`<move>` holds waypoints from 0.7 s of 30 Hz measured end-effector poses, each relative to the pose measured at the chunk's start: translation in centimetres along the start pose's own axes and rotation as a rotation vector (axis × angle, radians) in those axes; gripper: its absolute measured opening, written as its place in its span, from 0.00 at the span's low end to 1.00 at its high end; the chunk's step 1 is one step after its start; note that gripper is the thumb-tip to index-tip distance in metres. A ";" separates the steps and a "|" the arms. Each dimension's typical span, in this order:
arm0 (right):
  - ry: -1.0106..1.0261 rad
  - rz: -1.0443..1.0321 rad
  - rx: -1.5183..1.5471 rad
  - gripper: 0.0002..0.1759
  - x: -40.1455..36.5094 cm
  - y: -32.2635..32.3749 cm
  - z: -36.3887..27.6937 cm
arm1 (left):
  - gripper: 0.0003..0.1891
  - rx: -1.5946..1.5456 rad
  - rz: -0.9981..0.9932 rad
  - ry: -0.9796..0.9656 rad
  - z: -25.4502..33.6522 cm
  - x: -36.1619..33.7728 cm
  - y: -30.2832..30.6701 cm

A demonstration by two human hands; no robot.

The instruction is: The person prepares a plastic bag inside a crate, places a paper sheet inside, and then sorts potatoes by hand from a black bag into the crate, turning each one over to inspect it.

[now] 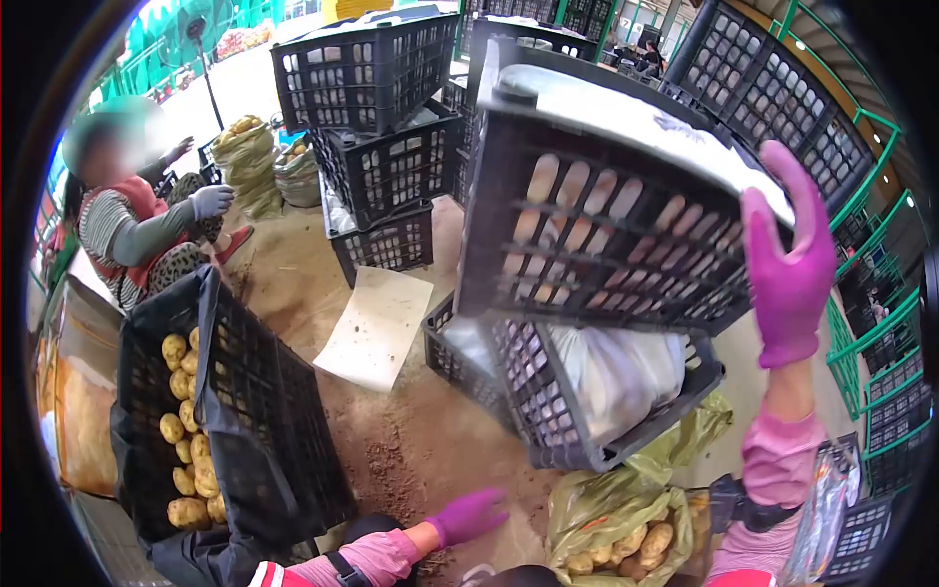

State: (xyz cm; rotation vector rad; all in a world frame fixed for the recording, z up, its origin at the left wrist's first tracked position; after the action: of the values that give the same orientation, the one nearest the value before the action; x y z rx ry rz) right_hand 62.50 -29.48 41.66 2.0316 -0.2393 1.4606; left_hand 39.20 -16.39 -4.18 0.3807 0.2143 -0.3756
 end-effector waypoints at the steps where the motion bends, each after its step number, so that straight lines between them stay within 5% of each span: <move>1: -0.017 -0.034 -0.109 0.23 2.9 0.2 3.3 | 0.26 -0.067 -0.009 0.073 0.2 0.2 0.7; 4: -0.162 -0.206 -0.588 0.34 9.9 1.1 17.2 | 0.26 -0.158 0.049 0.319 -4.1 0.6 0.6; 6: -0.349 -0.426 -1.003 0.43 10.7 0.6 26.3 | 0.25 -0.230 0.266 0.334 -3.4 -1.3 2.3; 9: -0.851 -0.933 -0.925 0.45 3.6 -0.8 38.0 | 0.22 -0.326 0.554 0.329 -1.5 -4.0 8.2; 11: -0.884 -0.819 -0.877 0.40 3.6 -1.0 35.1 | 0.18 -0.469 0.839 0.218 6.6 -4.8 17.4; 15: -1.008 -0.833 -0.642 0.30 2.7 -0.6 35.8 | 0.20 -0.456 0.958 -0.014 21.0 0.4 35.0; 17: -1.064 -0.820 -0.536 0.28 2.3 -0.4 35.4 | 0.24 -0.678 0.865 -0.083 27.5 5.1 40.6; 21: -1.161 -0.837 -0.456 0.26 1.9 -0.4 36.0 | 0.28 -0.040 0.825 0.096 35.7 14.4 47.7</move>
State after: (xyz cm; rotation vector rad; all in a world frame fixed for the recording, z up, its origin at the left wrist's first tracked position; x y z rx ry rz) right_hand 91.98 -49.55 36.06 1.9528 -0.1217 -0.3261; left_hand 75.86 5.91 39.62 0.4154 0.1414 0.4586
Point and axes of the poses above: each hand's wrist, its own x-axis towards the middle knuckle, its own y-axis out of the back of the hand, z = x × y, the point moved 6 cm from there along x, towards the middle knuckle, and after that the axes turned 3 degrees about -y, right-handed, at the moved point
